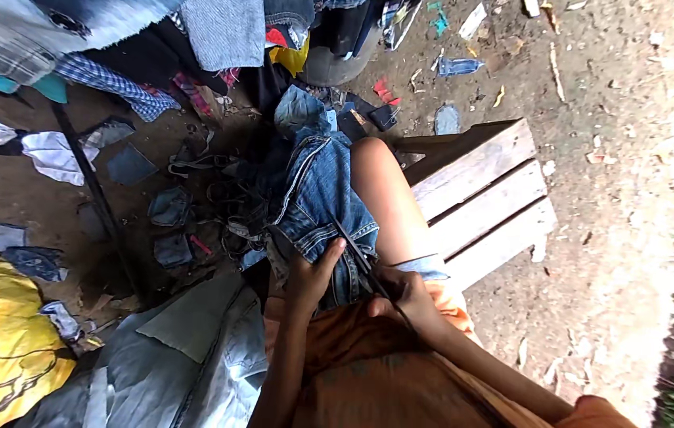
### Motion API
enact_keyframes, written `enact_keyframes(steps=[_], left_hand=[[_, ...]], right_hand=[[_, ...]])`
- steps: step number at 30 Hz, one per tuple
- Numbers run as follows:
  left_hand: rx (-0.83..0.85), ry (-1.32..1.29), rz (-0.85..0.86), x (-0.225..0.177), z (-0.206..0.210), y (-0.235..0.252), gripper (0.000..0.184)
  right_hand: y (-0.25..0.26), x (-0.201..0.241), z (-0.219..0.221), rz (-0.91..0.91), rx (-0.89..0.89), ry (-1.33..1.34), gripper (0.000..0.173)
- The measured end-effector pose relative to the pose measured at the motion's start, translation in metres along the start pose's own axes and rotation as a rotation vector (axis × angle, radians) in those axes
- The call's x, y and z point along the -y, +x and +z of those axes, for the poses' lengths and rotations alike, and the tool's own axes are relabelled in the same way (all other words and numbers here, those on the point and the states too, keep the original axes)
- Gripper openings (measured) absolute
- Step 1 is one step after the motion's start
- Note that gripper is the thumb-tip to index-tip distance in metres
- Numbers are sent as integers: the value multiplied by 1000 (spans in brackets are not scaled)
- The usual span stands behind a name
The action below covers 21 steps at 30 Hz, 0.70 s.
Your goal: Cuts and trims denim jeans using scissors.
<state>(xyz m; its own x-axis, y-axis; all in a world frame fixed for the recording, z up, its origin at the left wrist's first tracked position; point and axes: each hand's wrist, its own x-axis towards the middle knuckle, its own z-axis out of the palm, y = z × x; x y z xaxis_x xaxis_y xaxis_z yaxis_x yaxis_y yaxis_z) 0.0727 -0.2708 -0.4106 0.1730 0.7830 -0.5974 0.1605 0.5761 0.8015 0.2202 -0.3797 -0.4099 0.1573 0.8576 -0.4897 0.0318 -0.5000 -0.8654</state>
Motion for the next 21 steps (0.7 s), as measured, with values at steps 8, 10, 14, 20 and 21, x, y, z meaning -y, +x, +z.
enact_keyframes(steps=[8, 10, 14, 20, 21], left_hand=[[-24, 65, 92, 6, 2, 4, 49], [-45, 4, 90, 6, 2, 1, 49], [-62, -72, 104, 5, 2, 1, 43], [-10, -142, 1, 3, 2, -3, 40], [-5, -153, -24, 3, 3, -4, 39]], right_hand=[[16, 19, -3, 132, 129, -105, 91], [23, 23, 0, 141, 162, -101, 93], [22, 17, 5, 13, 89, -103, 77], [6, -10, 1, -222, -31, -219, 71], [4, -11, 0, -226, -34, -245, 71]])
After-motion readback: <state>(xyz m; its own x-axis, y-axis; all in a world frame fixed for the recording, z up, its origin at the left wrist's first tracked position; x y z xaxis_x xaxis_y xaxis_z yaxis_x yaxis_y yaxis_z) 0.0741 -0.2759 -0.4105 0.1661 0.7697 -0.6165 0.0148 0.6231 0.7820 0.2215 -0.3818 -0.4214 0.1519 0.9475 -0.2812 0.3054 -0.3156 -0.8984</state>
